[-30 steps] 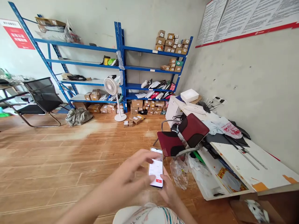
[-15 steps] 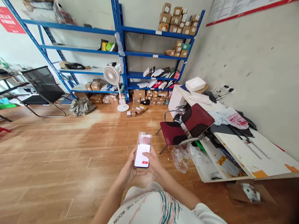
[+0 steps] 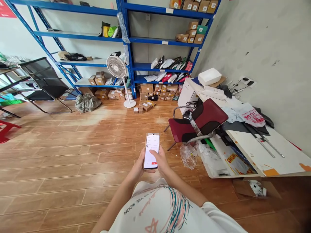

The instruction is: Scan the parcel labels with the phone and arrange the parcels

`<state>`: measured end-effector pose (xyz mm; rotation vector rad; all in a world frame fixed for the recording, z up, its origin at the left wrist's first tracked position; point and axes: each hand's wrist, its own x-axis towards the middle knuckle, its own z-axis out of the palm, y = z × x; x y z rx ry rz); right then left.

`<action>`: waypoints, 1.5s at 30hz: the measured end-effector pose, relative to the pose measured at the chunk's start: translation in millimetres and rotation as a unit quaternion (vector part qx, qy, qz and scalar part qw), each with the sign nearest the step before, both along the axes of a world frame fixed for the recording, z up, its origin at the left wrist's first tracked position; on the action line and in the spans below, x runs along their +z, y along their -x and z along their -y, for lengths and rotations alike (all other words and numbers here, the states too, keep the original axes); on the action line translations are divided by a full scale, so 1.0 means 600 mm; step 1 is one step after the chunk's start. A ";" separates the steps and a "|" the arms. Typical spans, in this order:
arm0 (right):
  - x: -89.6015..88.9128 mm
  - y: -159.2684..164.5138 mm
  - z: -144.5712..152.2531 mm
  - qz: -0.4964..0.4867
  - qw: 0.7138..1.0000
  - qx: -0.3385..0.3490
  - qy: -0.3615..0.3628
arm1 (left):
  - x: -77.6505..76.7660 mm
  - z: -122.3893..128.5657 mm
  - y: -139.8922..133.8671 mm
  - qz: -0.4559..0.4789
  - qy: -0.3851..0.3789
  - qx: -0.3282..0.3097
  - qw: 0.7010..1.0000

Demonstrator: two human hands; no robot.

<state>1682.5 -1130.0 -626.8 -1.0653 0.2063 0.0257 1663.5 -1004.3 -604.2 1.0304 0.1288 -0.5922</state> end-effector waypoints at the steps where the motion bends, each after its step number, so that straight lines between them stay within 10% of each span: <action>1: -0.002 0.001 0.004 0.003 1.000 0.008 0.002 | 0.001 0.000 0.000 0.001 -0.003 0.000 1.000; 10: -0.009 0.013 0.052 0.038 0.991 0.126 0.017 | 0.001 -0.010 -0.004 0.007 0.021 -0.014 1.000; 45: 0.010 0.011 0.036 0.122 0.982 0.143 0.036 | 0.004 -0.003 -0.013 0.035 -0.001 0.007 0.999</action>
